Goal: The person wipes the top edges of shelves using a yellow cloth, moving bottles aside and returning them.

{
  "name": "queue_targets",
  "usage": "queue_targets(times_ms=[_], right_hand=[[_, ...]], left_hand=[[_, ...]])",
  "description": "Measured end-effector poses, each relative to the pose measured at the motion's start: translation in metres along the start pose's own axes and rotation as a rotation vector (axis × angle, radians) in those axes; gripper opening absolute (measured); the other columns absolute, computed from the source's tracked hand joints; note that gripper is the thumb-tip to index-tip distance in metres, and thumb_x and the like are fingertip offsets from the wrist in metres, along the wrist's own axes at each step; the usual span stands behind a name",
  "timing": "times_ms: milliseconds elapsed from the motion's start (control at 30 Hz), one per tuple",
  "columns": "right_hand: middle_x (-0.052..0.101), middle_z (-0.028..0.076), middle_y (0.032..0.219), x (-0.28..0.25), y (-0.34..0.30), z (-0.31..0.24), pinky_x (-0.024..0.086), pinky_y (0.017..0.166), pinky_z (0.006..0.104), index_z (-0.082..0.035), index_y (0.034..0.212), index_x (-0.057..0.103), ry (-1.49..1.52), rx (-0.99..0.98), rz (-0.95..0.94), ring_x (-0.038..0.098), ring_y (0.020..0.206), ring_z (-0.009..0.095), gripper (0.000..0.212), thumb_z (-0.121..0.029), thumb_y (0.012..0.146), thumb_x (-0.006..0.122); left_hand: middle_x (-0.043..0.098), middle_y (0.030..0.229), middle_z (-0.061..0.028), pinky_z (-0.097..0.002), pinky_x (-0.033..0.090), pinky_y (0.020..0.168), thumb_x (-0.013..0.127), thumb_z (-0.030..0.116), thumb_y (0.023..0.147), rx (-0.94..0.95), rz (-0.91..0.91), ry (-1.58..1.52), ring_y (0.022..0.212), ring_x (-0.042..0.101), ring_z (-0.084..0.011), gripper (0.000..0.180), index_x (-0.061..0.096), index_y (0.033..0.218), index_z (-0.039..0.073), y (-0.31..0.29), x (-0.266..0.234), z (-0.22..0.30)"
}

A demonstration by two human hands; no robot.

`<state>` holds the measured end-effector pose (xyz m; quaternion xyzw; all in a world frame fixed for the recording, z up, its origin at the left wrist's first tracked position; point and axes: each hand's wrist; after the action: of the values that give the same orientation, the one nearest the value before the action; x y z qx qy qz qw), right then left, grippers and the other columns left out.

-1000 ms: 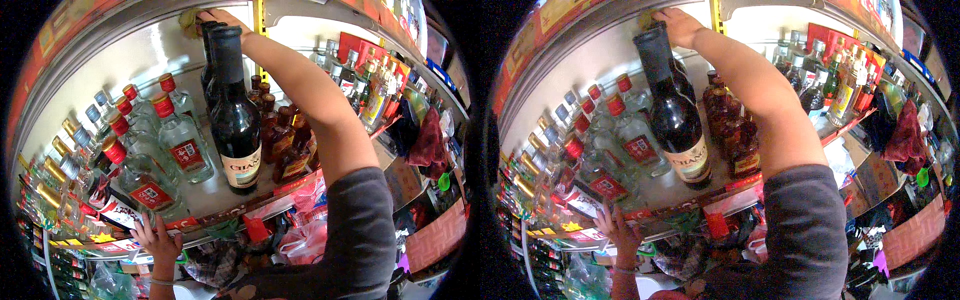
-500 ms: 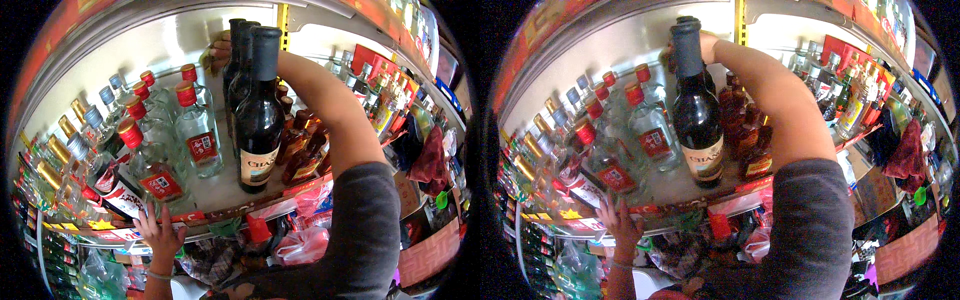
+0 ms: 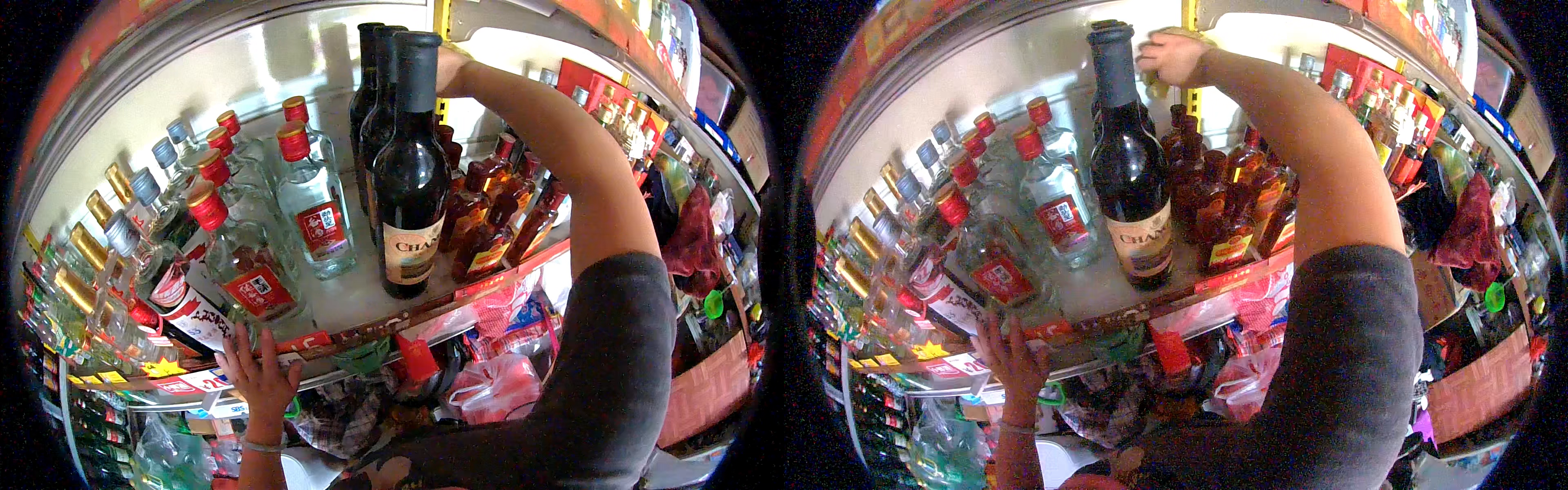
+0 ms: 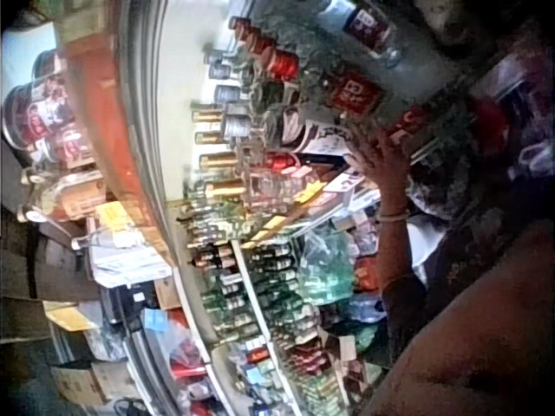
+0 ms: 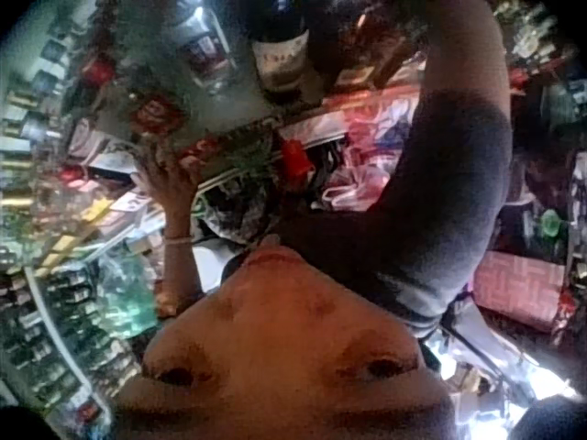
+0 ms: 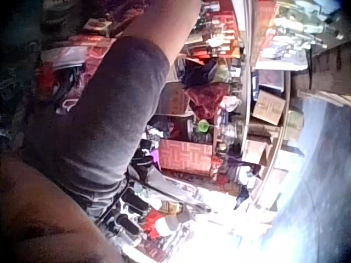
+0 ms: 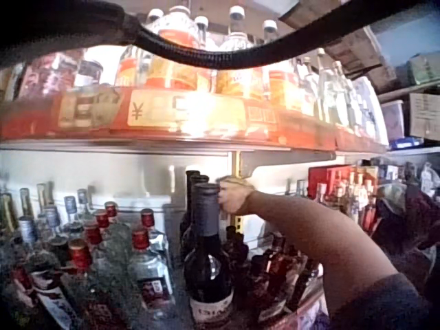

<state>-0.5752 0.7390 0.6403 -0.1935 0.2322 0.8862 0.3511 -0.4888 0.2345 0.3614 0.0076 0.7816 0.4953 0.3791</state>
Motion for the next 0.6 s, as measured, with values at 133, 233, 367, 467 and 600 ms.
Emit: queue_targets(times_ms=[133, 233, 367, 467, 600], right_hand=[[0.057, -0.003, 0.115, 0.004, -0.010, -0.002, 0.035, 0.101, 0.0335, -0.017, 0.090, 0.069, 0.035, 0.085, -0.042, 0.046, 0.114, 0.017, 0.014, -0.024, 0.080, 0.062], [0.058, 0.000, 0.116, 0.013, 0.012, -0.004, 0.039, 0.099, 0.0373, -0.013, 0.099, 0.066, 0.038, 0.126, -0.159, 0.048, 0.115, 0.021, 0.020, -0.024, 0.084, 0.058], [0.057, 0.010, 0.116, -0.014, 0.023, 0.006, 0.044, 0.096, 0.0423, -0.007, 0.102, 0.065, 0.339, 0.441, -0.187, 0.050, 0.114, 0.029, 0.023, -0.017, 0.084, 0.056], [0.054, 0.017, 0.117, -0.044, 0.024, 0.002, 0.045, 0.094, 0.0454, -0.003, 0.109, 0.059, 0.144, 0.601, 0.078, 0.052, 0.112, 0.035, 0.029, -0.018, 0.084, 0.055], [0.042, 0.021, 0.132, -0.063, 0.040, -0.013, 0.045, 0.095, 0.0443, -0.001, 0.131, 0.040, 0.845, 1.168, 0.131, 0.043, 0.123, 0.035, 0.050, -0.020, 0.087, 0.054]], left_hand=[[0.031, 0.145, -0.0207, -0.0621, 0.018, 0.106, 0.042, 0.052, 0.091, 0.004, 0.021, -0.007, 0.135, 0.025, -0.0425, 0.061, 0.042, 0.136, 0.011, 0.002, 0.001, 0.001], [0.032, 0.145, -0.0197, -0.0609, 0.018, 0.107, 0.042, 0.053, 0.090, -0.003, 0.014, -0.014, 0.135, 0.025, -0.0422, 0.062, 0.040, 0.138, 0.013, 0.004, 0.002, 0.000], [0.032, 0.146, -0.0170, -0.0593, 0.016, 0.108, 0.040, 0.057, 0.090, -0.032, -0.021, -0.008, 0.136, 0.024, -0.0398, 0.063, 0.043, 0.136, 0.014, 0.006, 0.002, 0.002], [0.032, 0.145, -0.0172, -0.0587, 0.015, 0.109, 0.039, 0.058, 0.090, -0.024, -0.041, 0.047, 0.136, 0.024, -0.0398, 0.064, 0.043, 0.136, 0.014, 0.006, -0.002, 0.001], [0.033, 0.145, -0.0177, -0.0588, 0.015, 0.109, 0.038, 0.058, 0.090, -0.028, -0.024, 0.041, 0.135, 0.025, -0.0400, 0.064, 0.043, 0.136, 0.013, 0.001, -0.001, 0.000]])
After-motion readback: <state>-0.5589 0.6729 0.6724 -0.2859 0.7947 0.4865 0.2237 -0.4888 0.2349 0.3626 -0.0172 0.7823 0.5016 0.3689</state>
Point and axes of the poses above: each hand's wrist, its own y-axis towards the middle knuckle, its own x-axis out of the palm, z = x × y
